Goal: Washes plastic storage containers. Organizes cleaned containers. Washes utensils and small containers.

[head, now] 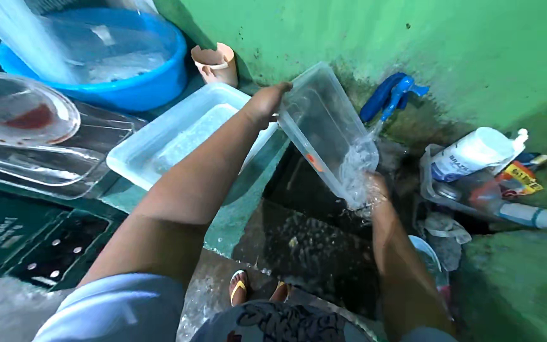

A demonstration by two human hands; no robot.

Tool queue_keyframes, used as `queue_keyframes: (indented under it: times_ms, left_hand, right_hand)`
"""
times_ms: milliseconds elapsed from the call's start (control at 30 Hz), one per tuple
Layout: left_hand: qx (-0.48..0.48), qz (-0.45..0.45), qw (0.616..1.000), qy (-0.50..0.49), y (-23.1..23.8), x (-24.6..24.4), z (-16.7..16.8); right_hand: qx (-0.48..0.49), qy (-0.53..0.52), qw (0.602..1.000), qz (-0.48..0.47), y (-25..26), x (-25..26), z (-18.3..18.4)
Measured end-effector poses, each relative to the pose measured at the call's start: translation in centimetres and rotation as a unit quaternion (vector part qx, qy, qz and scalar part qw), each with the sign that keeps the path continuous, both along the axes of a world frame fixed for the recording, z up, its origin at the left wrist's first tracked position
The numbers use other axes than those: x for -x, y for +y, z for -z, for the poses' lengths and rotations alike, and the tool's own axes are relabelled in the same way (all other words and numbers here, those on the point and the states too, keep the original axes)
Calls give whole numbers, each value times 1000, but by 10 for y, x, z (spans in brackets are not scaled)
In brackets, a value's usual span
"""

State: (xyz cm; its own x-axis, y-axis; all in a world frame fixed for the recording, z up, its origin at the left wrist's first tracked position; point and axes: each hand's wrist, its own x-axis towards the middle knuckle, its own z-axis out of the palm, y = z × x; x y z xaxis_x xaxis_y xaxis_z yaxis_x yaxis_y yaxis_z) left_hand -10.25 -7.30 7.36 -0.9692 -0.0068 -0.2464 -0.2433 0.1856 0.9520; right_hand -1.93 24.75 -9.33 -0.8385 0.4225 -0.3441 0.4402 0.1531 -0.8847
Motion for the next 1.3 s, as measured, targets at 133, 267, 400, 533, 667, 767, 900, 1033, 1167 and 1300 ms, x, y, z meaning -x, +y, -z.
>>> queue_keyframes:
  times_ms: [133, 267, 400, 533, 667, 767, 900, 1033, 1167, 1300]
  left_hand:
    - [-119, -5, 991, -54, 0, 2, 38]
    - [-196, 9, 978, -72, 16, 9, 84]
    - [-80, 75, 993, -31, 53, 7, 122]
    - [246, 203, 946, 53, 93, 5, 144]
    - [367, 208, 906, -12, 129, -10, 145]
    - [376, 187, 907, -39, 138, -14, 153]
    - [303, 218, 928, -22, 136, -13, 168]
    - [175, 227, 958, -11, 131, -15, 187]
    - [58, 191, 980, -14, 121, -16, 187]
    - [-4, 155, 988, 11, 108, -13, 176]
  right_hand:
    - [-36, -17, 999, -21, 55, -11, -54]
    - [-197, -36, 979, -35, 85, -34, -118]
    - [-322, -61, 945, -14, 104, -48, -169]
    - [-428, -85, 900, -18, 89, -64, -211]
    - [-484, -80, 870, -43, 62, -89, -226]
    - [-512, -70, 854, -60, 43, -109, -222]
    - [-524, -46, 848, -64, 43, -116, -216]
    - [-533, 8, 842, -81, 44, -120, -220]
    - [-546, 109, 821, -127, 49, -127, -224]
    - [-557, 175, 796, -159, 41, -134, -233]
